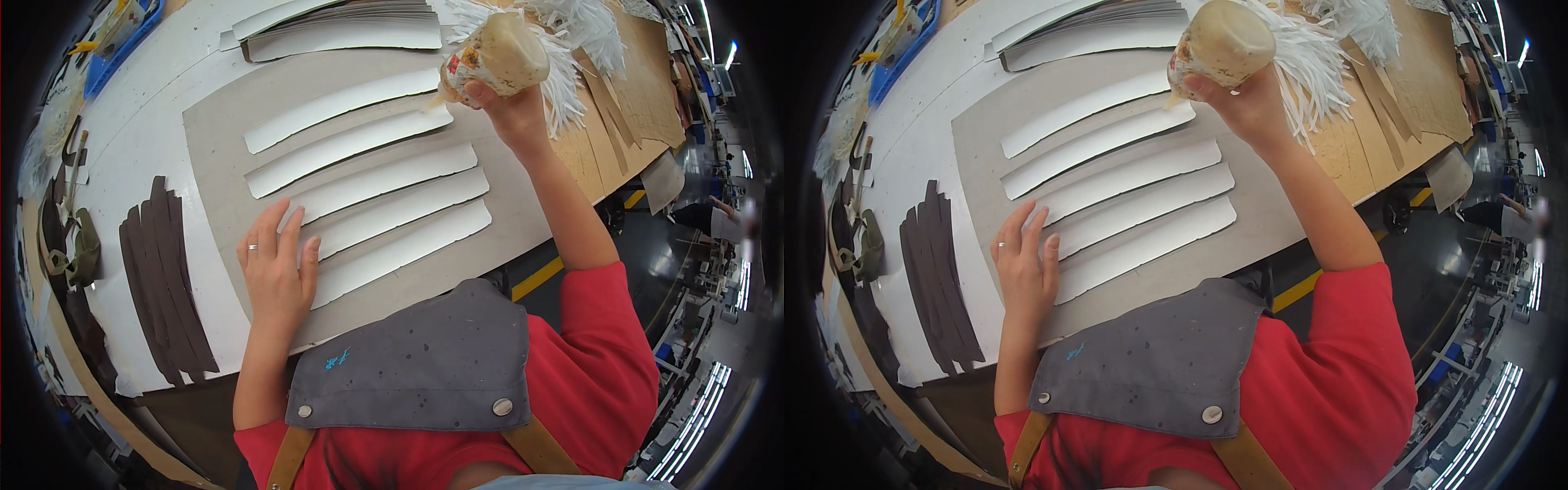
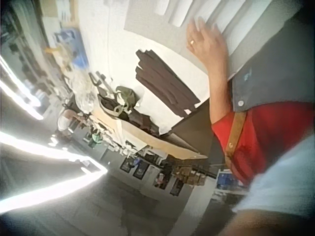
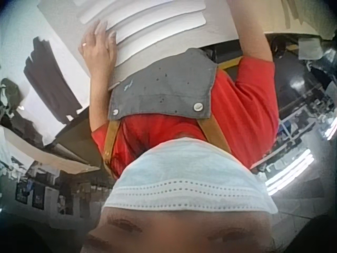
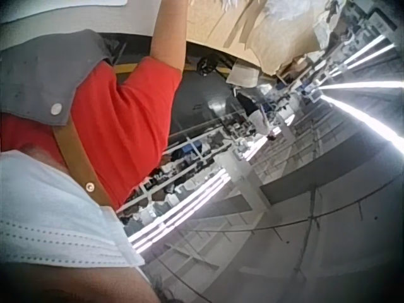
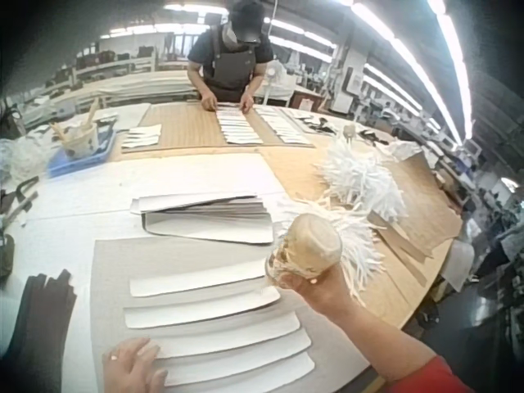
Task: The person applies glue from a bottle to white leather strips, then folds the strips by hand as part of an assembly task.
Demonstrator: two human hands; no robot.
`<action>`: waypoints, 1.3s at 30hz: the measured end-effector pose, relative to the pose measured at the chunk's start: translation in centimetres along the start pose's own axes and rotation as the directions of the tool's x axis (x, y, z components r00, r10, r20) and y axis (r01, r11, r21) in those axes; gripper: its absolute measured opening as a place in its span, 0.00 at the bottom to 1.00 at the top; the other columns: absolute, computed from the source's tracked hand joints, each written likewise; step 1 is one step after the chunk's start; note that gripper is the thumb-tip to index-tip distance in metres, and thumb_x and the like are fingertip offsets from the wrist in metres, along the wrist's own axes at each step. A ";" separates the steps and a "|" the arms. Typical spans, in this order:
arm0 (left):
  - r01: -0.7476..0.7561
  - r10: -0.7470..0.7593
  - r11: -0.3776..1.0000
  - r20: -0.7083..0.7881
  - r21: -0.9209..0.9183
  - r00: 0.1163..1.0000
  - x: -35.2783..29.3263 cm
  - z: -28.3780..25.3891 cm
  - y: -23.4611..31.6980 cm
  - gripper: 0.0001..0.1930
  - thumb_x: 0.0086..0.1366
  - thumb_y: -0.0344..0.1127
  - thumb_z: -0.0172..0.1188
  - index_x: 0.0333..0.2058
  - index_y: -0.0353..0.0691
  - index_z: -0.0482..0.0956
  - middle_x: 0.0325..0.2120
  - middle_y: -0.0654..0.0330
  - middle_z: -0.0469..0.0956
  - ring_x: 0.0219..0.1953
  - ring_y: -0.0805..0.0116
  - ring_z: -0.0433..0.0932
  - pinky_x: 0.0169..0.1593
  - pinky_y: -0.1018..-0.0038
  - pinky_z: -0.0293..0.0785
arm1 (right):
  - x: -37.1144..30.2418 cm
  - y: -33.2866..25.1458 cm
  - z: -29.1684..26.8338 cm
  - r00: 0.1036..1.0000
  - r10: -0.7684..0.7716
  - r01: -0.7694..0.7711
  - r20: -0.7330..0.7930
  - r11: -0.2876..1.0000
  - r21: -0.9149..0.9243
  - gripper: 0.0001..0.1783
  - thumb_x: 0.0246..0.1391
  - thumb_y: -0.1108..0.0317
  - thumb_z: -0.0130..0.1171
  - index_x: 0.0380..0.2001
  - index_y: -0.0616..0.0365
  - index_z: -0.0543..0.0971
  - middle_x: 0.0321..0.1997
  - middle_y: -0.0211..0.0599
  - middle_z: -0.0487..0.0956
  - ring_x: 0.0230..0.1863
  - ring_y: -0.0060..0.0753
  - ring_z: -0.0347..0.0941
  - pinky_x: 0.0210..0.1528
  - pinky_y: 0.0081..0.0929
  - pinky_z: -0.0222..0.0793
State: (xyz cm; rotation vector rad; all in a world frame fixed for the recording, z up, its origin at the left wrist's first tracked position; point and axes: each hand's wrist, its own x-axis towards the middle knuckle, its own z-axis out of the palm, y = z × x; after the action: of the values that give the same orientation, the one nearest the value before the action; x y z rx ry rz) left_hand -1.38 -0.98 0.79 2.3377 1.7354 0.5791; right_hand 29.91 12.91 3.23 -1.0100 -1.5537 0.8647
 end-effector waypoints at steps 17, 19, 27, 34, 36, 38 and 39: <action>-0.081 0.081 0.994 0.008 0.069 0.997 3.2 0.8 -1.9 0.19 0.67 0.36 0.51 0.53 0.33 0.71 0.50 0.50 0.73 0.54 0.52 0.70 0.57 0.60 0.60 | 0.4 0.2 -4.0 0.964 0.168 -0.133 -0.206 0.976 0.173 0.27 0.50 0.57 0.68 0.47 0.61 0.71 0.38 0.35 0.78 0.33 0.24 0.76 0.31 0.26 0.75; -0.033 0.030 0.997 0.038 0.076 0.999 2.3 0.2 -2.2 0.19 0.68 0.36 0.49 0.54 0.33 0.70 0.51 0.48 0.73 0.54 0.50 0.70 0.58 0.59 0.59 | 1.5 -0.6 -5.2 0.919 0.299 -0.192 -0.258 0.909 0.369 0.31 0.49 0.47 0.68 0.45 0.58 0.71 0.33 0.33 0.77 0.24 0.24 0.73 0.21 0.26 0.71; -0.062 0.058 0.997 -0.097 -0.047 0.994 2.4 -0.6 -1.0 0.17 0.65 0.32 0.53 0.52 0.34 0.72 0.51 0.47 0.73 0.53 0.49 0.71 0.57 0.59 0.60 | -0.2 -1.9 -7.4 0.865 0.410 -0.159 -0.290 0.772 0.616 0.32 0.50 0.37 0.61 0.43 0.55 0.73 0.30 0.33 0.78 0.23 0.27 0.73 0.23 0.26 0.69; -0.067 0.062 0.996 -0.100 -0.053 0.993 -1.9 -1.6 1.2 0.14 0.61 0.32 0.58 0.46 0.35 0.76 0.45 0.54 0.77 0.48 0.56 0.74 0.54 0.63 0.62 | -1.5 -4.3 1.3 0.988 0.156 -0.151 0.018 0.910 0.386 0.32 0.54 0.43 0.61 0.49 0.59 0.68 0.38 0.34 0.77 0.32 0.26 0.74 0.27 0.25 0.71; -0.058 0.052 0.995 -0.081 -0.079 0.995 -2.9 -1.3 1.6 0.15 0.61 0.32 0.58 0.47 0.37 0.76 0.47 0.56 0.76 0.51 0.56 0.73 0.55 0.64 0.61 | -1.9 -4.2 3.1 0.978 0.150 -0.196 0.145 0.895 0.400 0.29 0.54 0.54 0.64 0.51 0.61 0.67 0.41 0.35 0.77 0.39 0.25 0.75 0.36 0.25 0.74; -0.037 0.033 0.999 -0.103 -0.037 0.994 -3.5 -0.9 1.7 0.15 0.61 0.33 0.58 0.47 0.36 0.75 0.47 0.56 0.76 0.51 0.57 0.72 0.55 0.64 0.61 | -2.2 -4.4 5.8 0.973 0.078 -0.163 0.217 0.900 0.405 0.29 0.54 0.57 0.65 0.52 0.61 0.67 0.43 0.35 0.77 0.41 0.26 0.75 0.39 0.25 0.74; -0.044 0.043 0.999 -0.121 -0.003 0.992 -3.6 -0.7 1.7 0.15 0.61 0.33 0.58 0.47 0.36 0.75 0.47 0.57 0.76 0.52 0.58 0.72 0.55 0.64 0.61 | -2.5 -4.7 7.1 0.966 0.009 -0.117 0.259 0.907 0.404 0.29 0.53 0.61 0.66 0.52 0.62 0.67 0.44 0.35 0.77 0.43 0.26 0.75 0.43 0.26 0.74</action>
State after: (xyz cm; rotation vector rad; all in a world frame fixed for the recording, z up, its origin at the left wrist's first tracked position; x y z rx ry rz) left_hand -1.04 -4.99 1.34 2.3880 1.7332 0.7467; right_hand 22.40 8.63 5.16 -0.6583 -1.4586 1.3486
